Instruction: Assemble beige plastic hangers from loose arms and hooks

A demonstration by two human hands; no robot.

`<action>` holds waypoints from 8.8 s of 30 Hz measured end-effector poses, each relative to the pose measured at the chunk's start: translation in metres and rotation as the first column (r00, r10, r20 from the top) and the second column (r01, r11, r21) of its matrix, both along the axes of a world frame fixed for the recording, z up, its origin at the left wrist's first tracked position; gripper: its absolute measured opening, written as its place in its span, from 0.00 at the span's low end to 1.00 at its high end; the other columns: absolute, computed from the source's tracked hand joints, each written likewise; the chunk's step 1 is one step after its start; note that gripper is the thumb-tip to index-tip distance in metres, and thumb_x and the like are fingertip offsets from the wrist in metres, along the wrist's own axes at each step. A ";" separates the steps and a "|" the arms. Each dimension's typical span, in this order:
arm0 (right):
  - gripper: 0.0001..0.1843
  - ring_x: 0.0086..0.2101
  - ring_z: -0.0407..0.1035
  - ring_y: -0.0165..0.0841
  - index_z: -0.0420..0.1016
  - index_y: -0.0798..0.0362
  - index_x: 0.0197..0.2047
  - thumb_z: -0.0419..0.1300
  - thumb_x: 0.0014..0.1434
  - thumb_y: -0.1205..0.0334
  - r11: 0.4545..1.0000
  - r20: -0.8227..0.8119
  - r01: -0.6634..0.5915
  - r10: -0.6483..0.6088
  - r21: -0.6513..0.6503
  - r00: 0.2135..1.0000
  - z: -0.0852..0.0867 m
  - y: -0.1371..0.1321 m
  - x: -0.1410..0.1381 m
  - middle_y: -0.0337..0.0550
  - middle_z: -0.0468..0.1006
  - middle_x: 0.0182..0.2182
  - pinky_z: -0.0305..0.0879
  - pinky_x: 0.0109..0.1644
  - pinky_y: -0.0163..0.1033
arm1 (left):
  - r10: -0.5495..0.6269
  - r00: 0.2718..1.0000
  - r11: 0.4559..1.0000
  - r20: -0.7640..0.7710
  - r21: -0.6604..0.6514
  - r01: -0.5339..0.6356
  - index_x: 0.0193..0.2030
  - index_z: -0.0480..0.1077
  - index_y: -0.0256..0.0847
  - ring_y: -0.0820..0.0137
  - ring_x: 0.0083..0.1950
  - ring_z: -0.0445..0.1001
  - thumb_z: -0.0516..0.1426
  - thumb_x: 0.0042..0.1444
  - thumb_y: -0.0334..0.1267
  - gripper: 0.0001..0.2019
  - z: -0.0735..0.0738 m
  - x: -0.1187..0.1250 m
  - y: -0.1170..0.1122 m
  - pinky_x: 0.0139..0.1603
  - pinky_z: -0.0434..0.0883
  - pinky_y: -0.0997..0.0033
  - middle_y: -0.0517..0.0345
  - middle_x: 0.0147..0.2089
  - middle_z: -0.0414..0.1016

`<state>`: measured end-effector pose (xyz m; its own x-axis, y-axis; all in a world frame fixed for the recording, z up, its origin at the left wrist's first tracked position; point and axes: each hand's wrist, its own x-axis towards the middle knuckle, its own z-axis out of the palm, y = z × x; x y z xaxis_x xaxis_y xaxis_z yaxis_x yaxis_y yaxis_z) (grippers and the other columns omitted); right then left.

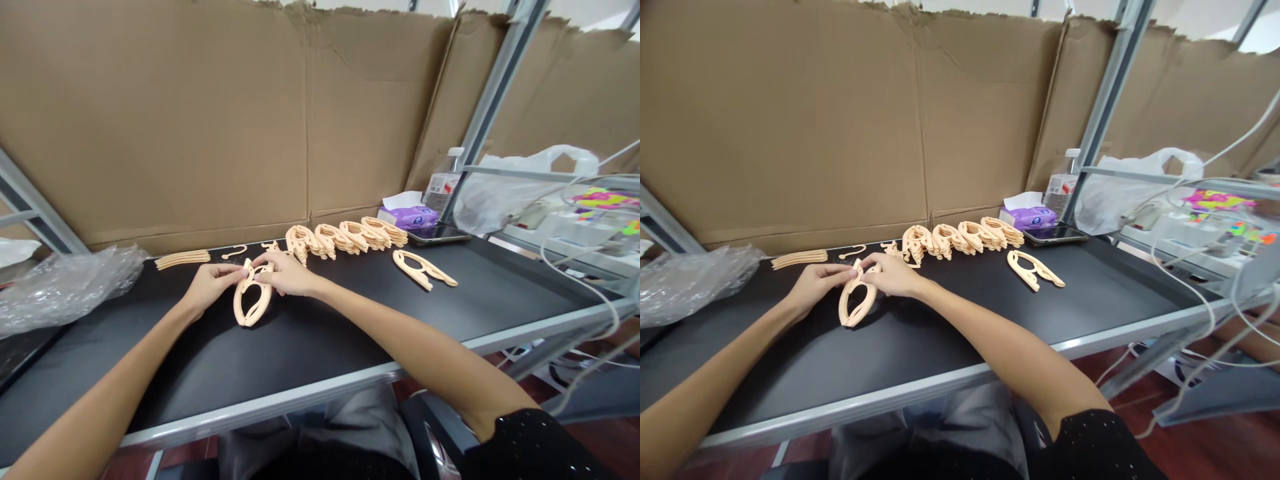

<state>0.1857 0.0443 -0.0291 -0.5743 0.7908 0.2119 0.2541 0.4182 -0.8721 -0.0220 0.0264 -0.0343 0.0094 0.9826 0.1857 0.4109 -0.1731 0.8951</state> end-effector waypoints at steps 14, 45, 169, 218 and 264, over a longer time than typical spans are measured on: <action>0.21 0.19 0.67 0.29 0.81 0.55 0.42 0.62 0.57 0.45 0.960 0.534 -0.234 0.117 0.156 0.838 0.021 -0.005 0.020 0.37 0.74 0.17 0.59 0.30 0.32 | -0.156 0.899 0.988 -0.409 -0.052 0.148 0.36 0.82 0.41 0.67 0.30 0.70 0.66 0.42 0.56 0.21 0.003 0.002 -0.002 0.32 0.65 0.70 0.58 0.27 0.76; 0.26 0.52 0.67 0.43 0.78 0.48 0.54 0.67 0.54 0.47 0.859 0.536 -0.366 0.132 0.358 0.834 0.019 -0.075 0.093 0.50 0.76 0.52 0.57 0.58 0.50 | -0.036 0.908 0.996 -0.418 0.058 0.066 0.36 0.83 0.44 0.59 0.37 0.77 0.59 0.50 0.58 0.21 -0.001 -0.001 0.001 0.42 0.69 0.64 0.54 0.34 0.83; 0.05 0.24 0.63 0.25 0.75 0.56 0.34 0.58 0.60 0.70 0.948 -0.228 0.141 -0.209 -0.284 0.951 0.005 -0.011 0.017 0.35 0.69 0.24 0.61 0.29 0.31 | -0.248 0.567 0.918 -0.786 -0.002 0.398 0.36 0.79 0.44 0.64 0.36 0.76 0.51 0.61 0.49 0.18 0.028 0.025 -0.019 0.40 0.70 0.68 0.53 0.36 0.82; 0.08 0.18 0.66 0.25 0.65 0.54 0.30 0.60 0.49 0.74 0.911 -0.405 0.306 -0.400 -0.278 0.822 0.009 -0.013 0.017 0.33 0.72 0.19 0.66 0.23 0.30 | -0.573 0.574 0.811 -0.585 -0.305 0.499 0.38 0.77 0.43 0.67 0.42 0.77 0.61 0.52 0.50 0.14 0.041 0.035 -0.041 0.48 0.71 0.69 0.54 0.48 0.75; 0.11 0.21 0.70 0.24 0.69 0.57 0.30 0.60 0.51 0.82 0.928 -0.177 0.071 -0.145 -0.366 0.973 0.002 -0.015 0.018 0.34 0.75 0.17 0.64 0.28 0.28 | -0.222 0.619 0.942 -0.754 -0.003 0.334 0.32 0.80 0.42 0.67 0.32 0.76 0.56 0.54 0.38 0.10 0.023 0.043 -0.030 0.33 0.66 0.73 0.57 0.32 0.82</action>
<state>0.2038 0.0297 -0.0276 -0.4567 0.8896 0.0060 0.0872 0.0515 -0.9949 0.0209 -0.0035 -0.0112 0.4664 0.8775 0.1116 0.8328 -0.4781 0.2792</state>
